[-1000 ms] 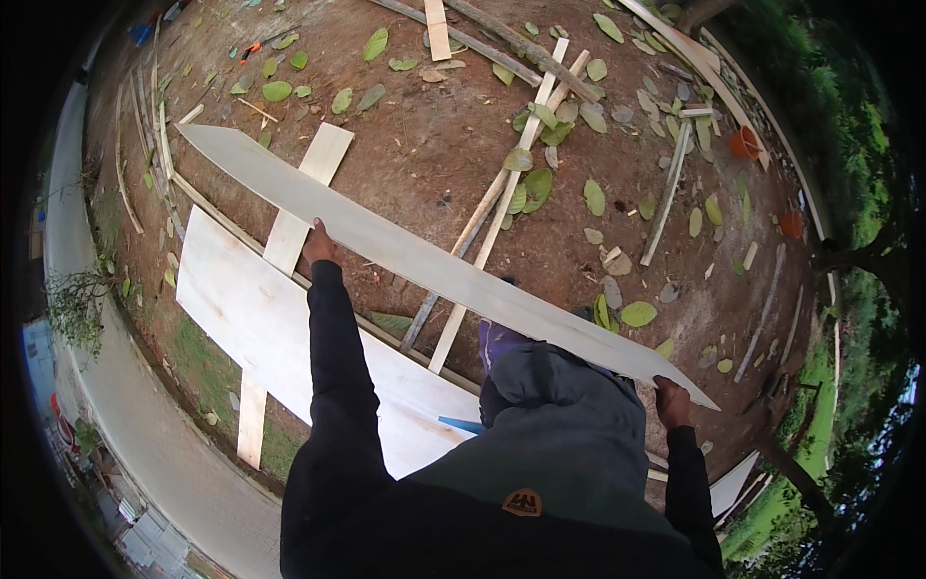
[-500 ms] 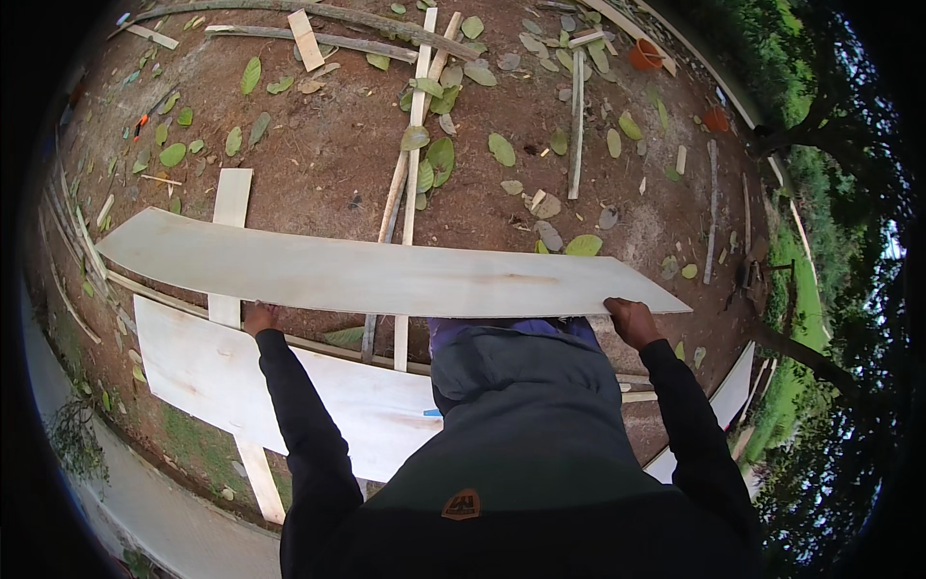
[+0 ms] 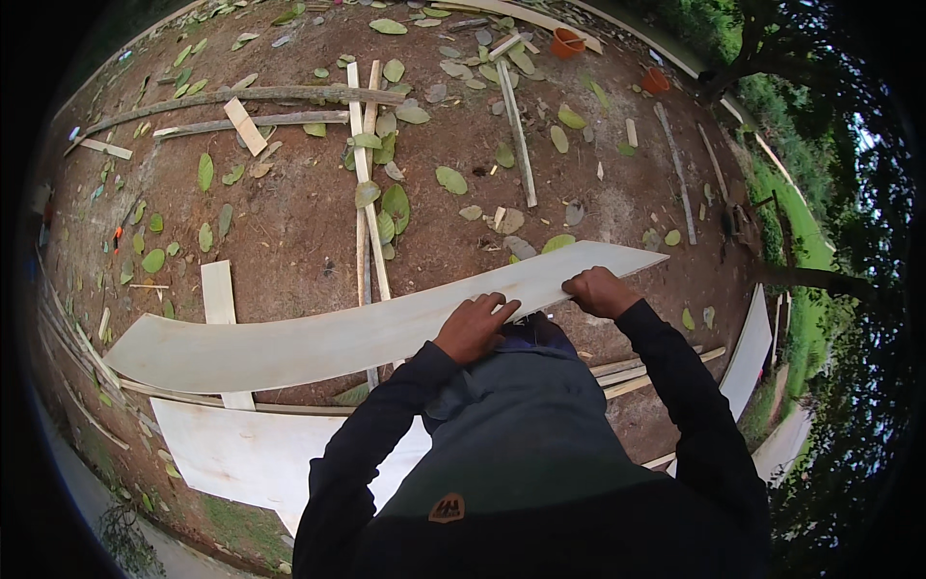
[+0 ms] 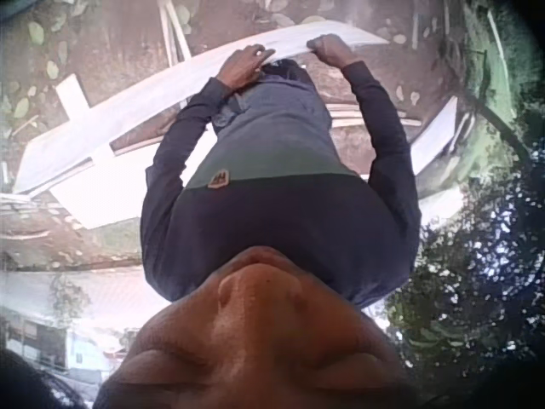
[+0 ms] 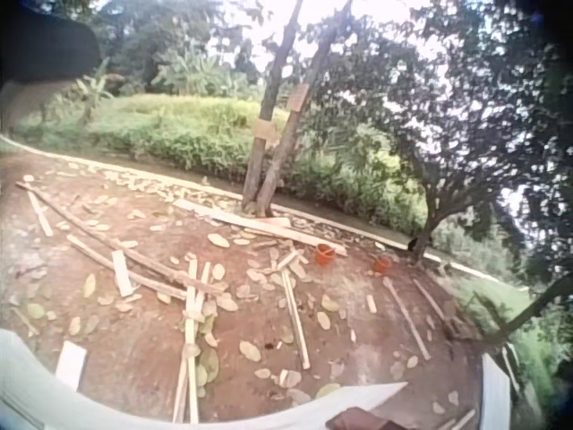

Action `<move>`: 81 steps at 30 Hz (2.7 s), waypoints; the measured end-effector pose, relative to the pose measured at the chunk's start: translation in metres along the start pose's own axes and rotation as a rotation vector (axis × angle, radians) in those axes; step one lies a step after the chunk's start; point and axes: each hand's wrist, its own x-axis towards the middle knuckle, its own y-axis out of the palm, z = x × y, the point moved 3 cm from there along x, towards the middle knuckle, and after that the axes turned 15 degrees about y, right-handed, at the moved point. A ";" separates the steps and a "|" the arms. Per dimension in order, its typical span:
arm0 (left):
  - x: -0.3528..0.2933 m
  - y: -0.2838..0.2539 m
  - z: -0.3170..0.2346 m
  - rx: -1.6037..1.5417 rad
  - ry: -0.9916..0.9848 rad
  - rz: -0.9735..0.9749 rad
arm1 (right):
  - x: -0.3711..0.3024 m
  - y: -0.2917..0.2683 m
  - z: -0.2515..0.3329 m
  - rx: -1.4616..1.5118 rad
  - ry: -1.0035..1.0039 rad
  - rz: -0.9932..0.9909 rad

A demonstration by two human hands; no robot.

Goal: The person uses a hand saw to cut a large white board in half, then moves the cut piece aside. They retrieve a tape measure and mark measurements on the remaining board. The work takes place outdoors on a dirt surface with scattered wood pieces.

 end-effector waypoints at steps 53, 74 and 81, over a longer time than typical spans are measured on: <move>-0.219 -0.107 0.140 0.510 -0.584 0.013 | -0.042 0.038 -0.008 0.264 0.323 -0.132; -0.240 -0.033 0.060 0.446 -0.336 -0.082 | -0.064 0.052 -0.003 0.324 0.345 -0.120; -0.236 -0.041 0.034 0.304 -0.375 -0.067 | -0.065 0.058 -0.001 0.282 0.343 -0.022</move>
